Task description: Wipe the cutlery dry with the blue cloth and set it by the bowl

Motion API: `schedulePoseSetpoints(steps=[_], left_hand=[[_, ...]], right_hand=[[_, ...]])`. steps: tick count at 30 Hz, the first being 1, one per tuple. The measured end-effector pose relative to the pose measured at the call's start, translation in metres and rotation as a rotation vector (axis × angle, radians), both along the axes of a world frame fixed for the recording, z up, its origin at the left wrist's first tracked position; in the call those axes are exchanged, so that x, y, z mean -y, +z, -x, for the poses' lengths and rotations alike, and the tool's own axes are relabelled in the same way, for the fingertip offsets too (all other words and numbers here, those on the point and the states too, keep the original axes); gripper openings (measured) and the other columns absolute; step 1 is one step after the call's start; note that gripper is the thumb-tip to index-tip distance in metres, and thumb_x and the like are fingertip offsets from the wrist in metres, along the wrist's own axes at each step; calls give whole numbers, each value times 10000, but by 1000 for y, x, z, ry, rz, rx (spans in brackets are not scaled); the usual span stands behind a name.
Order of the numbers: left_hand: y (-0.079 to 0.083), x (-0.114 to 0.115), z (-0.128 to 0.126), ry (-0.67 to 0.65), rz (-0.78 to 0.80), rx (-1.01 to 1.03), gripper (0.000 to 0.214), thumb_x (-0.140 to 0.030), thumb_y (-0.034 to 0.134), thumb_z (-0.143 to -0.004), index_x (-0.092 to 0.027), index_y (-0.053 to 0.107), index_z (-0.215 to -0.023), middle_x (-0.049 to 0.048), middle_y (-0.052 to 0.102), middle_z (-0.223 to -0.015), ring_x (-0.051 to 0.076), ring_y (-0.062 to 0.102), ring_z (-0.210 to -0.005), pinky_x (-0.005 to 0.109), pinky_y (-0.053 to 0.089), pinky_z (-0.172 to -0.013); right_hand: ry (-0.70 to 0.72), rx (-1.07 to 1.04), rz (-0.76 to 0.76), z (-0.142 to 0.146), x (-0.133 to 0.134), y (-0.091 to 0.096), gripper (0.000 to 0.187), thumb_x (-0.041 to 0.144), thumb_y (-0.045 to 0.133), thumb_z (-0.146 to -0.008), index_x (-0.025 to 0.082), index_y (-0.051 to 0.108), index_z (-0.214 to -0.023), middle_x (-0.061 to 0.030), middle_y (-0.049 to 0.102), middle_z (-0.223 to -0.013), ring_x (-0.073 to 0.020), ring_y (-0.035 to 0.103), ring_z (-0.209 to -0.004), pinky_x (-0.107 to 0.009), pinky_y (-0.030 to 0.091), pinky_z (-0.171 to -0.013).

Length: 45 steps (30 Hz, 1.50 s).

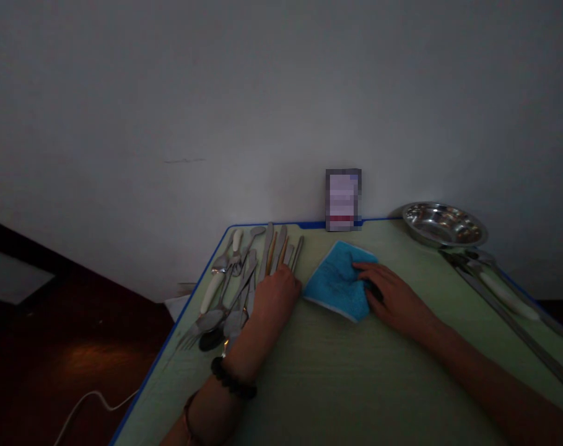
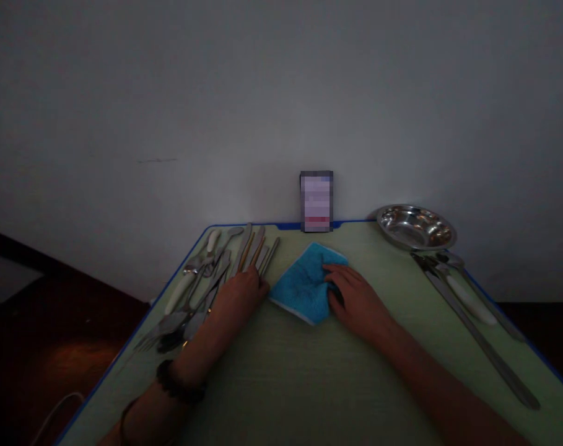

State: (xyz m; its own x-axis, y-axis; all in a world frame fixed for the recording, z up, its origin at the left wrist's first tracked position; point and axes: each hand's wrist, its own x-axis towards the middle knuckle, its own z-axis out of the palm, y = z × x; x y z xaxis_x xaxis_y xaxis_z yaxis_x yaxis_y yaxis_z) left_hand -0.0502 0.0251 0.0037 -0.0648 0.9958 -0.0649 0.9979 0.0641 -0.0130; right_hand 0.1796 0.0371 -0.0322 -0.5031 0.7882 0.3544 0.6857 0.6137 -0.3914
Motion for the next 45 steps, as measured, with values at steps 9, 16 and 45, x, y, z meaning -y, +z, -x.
schedulePoseSetpoints(steps=[9,16,45], left_hand=[[-1,8,-2,-152,-47,-85,228,-108,376,-839,-83,602,-829,171,672,-735,298,667,-711,369,497,-561],[-2,6,3,-303,-172,-111,239,-170,376,-881,-146,512,-1077,129,620,-983,253,620,-860,348,494,-631],[25,-77,2,-1267,-28,-193,163,-90,490,-820,-219,562,-888,15,618,-806,146,555,-821,285,395,-813]], right_hand=[[-116,-125,93,-9,-2,-3,381,136,401,-779,164,452,-1155,-113,550,-1152,-215,518,-1065,-420,408,-903],[-201,-134,82,-16,-12,-4,369,137,421,-746,152,490,-1108,-110,570,-1125,-223,533,-1039,-405,411,-886],[-491,-293,133,-40,-21,3,202,210,408,-777,183,466,-968,-89,650,-802,-227,614,-702,-297,433,-590]])
